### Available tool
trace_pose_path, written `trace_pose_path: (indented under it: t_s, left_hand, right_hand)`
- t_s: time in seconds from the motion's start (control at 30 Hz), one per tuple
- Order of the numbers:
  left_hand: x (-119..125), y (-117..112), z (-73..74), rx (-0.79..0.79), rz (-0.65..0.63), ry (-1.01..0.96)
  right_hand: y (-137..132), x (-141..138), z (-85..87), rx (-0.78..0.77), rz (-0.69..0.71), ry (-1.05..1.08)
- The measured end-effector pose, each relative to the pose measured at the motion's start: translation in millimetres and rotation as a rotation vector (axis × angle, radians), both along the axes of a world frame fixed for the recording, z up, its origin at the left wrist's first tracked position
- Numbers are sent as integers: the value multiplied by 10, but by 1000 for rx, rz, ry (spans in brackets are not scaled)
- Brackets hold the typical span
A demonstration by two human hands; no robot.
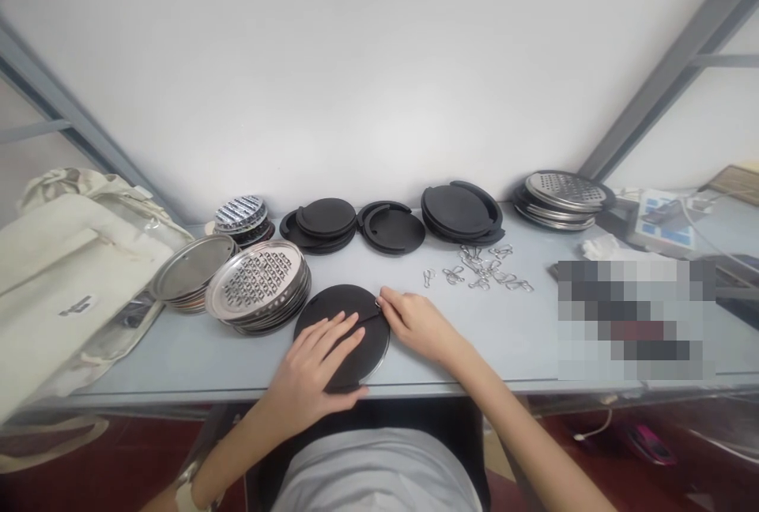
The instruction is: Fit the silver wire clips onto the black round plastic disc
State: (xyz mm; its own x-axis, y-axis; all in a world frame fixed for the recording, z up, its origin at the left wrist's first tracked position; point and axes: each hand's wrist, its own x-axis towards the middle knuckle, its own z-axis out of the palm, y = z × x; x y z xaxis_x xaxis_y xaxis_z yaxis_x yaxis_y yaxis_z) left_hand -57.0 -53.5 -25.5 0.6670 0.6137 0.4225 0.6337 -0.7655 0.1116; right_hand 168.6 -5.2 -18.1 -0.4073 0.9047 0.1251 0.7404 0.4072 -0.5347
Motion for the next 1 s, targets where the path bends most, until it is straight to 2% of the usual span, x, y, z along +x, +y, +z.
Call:
trace_pose_path:
  t_s: [0.2, 1.0]
  left_hand:
    - [-8, -2, -1, -17, -4, 8]
    - [-19, 5, 4, -44, 2, 56]
  right_hand:
    - [-21, 40, 11, -5, 25, 31]
    - [11, 44, -38, 32, 37, -62]
